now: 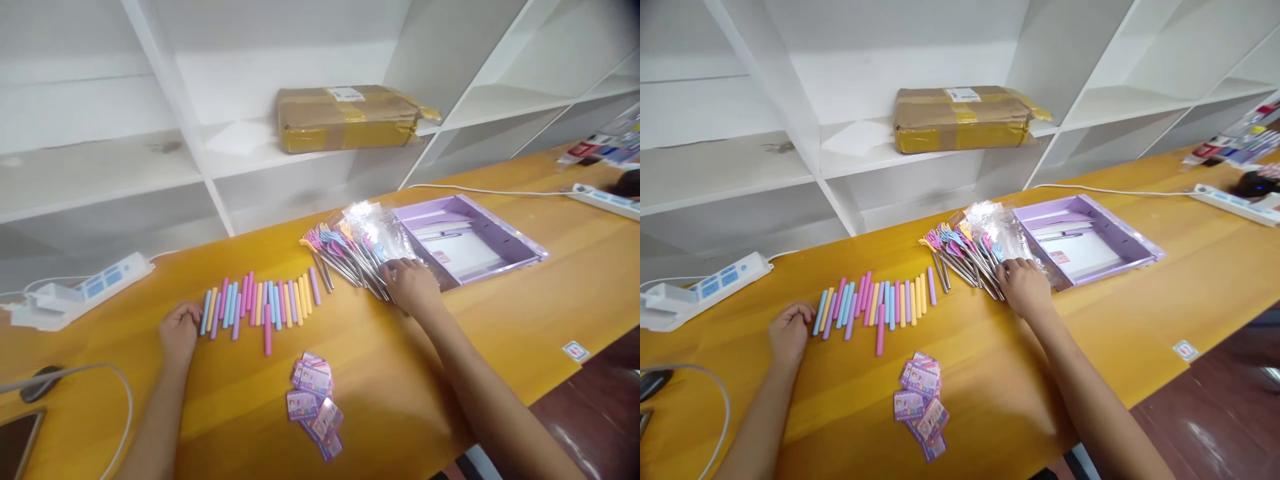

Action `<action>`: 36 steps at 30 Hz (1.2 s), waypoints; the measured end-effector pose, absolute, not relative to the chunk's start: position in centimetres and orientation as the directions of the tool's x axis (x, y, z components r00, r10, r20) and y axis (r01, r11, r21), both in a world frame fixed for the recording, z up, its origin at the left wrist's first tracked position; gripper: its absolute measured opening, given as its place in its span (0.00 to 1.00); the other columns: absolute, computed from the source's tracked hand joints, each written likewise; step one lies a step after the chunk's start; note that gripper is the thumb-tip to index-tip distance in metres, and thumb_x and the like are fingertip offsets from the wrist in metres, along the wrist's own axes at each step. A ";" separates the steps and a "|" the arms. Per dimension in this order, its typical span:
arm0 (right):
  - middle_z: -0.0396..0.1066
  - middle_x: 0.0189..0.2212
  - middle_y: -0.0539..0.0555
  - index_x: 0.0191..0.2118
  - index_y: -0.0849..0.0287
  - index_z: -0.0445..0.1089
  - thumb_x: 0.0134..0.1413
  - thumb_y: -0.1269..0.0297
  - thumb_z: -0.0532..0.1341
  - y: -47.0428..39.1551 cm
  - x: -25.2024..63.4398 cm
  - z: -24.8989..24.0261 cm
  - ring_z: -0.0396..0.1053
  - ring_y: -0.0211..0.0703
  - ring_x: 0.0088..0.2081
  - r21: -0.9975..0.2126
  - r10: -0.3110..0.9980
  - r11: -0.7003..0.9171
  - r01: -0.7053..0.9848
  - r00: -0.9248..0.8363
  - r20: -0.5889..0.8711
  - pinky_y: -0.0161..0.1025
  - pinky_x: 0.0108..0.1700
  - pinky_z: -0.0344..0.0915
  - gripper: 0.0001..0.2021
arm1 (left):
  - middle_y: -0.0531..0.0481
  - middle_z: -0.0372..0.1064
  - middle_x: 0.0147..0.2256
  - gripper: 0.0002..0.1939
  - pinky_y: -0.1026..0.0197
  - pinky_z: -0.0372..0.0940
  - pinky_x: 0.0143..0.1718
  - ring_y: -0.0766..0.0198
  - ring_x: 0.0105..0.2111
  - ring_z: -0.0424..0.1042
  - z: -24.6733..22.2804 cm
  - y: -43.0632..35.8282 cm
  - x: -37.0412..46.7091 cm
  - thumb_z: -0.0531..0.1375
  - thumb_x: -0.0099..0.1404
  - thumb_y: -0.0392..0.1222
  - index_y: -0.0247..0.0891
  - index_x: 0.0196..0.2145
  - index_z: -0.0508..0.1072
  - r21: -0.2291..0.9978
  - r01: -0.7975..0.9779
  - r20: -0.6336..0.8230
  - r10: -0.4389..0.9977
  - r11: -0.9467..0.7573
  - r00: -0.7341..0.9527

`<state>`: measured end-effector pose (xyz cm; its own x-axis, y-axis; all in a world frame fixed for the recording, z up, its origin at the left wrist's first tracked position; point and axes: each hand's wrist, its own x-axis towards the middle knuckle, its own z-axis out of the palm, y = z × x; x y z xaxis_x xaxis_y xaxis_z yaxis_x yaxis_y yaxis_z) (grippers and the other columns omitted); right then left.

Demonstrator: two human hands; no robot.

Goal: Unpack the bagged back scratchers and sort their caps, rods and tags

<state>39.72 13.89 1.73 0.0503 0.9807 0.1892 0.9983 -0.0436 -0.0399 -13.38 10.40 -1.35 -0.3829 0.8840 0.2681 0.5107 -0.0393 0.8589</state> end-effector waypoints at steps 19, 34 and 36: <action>0.59 0.69 0.76 0.74 0.66 0.53 0.72 0.37 0.50 12.9 33.9 -1.9 0.59 0.72 0.69 -0.228 0.961 0.076 0.971 -0.010 0.277 0.64 0.68 0.59 0.41 | 0.52 0.70 0.28 0.09 0.55 0.65 0.36 0.56 0.33 0.72 -1.7 10.1 -13.6 0.52 0.53 0.36 0.44 0.18 0.64 0.822 0.569 0.243 0.917 -0.022 -0.316; 0.75 0.54 0.73 0.71 0.74 0.57 0.73 0.53 0.52 16.5 37.6 -1.4 0.69 0.68 0.56 -0.246 0.947 -0.018 0.969 0.096 0.306 0.58 0.58 0.65 0.32 | 0.54 0.71 0.28 0.10 0.57 0.64 0.34 0.57 0.32 0.72 -1.8 10.2 -13.7 0.52 0.54 0.35 0.44 0.18 0.65 0.816 0.578 0.221 0.928 -0.008 -0.299; 0.75 0.53 0.72 0.68 0.71 0.62 0.74 0.51 0.52 16.0 37.3 -1.2 0.68 0.68 0.55 -0.237 0.941 -0.075 0.969 0.147 0.303 0.58 0.58 0.64 0.30 | 0.54 0.71 0.29 0.10 0.57 0.64 0.34 0.58 0.32 0.72 -1.9 10.2 -13.8 0.52 0.54 0.35 0.44 0.19 0.65 0.817 0.576 0.207 0.932 0.002 -0.297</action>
